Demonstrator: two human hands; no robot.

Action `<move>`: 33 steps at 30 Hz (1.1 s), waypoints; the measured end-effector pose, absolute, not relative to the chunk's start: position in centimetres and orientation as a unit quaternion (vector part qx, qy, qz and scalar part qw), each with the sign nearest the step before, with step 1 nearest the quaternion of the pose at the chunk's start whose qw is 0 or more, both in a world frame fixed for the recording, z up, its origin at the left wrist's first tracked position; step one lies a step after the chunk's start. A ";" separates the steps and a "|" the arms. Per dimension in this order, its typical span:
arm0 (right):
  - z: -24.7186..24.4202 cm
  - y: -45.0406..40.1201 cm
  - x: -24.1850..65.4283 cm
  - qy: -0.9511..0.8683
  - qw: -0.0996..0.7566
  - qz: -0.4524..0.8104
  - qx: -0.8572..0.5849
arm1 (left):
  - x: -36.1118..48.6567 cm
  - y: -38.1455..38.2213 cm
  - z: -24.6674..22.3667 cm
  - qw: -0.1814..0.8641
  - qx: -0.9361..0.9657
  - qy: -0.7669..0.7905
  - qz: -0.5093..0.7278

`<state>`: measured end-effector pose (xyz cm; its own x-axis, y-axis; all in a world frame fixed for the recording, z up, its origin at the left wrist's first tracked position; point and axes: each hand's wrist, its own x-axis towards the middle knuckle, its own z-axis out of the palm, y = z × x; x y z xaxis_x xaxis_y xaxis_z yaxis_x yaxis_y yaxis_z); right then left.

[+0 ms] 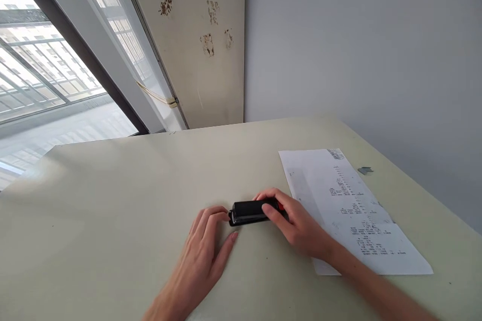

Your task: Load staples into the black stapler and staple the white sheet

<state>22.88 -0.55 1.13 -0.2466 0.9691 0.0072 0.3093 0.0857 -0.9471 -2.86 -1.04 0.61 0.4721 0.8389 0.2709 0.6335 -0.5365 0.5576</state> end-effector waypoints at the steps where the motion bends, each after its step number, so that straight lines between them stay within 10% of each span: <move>1: 1.1 -0.7 22.8 -0.651 0.359 0.461 -0.485 | -2.9 -1.0 0.5 0.185 0.830 0.451 0.271; 15: 0.2 -1.0 23.7 -0.643 0.380 0.330 -0.577 | -2.7 -0.8 -0.3 0.161 0.842 0.447 0.255; 33: 0.1 -1.7 23.0 -0.627 0.379 0.342 -0.588 | -3.6 -0.6 0.6 0.445 0.499 0.579 0.467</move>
<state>22.99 -1.67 0.10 -0.0208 0.9971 0.0731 0.4774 0.0742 -0.8755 -3.56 -0.57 0.61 -0.1059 0.9932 -0.0485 0.1626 0.0654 0.9845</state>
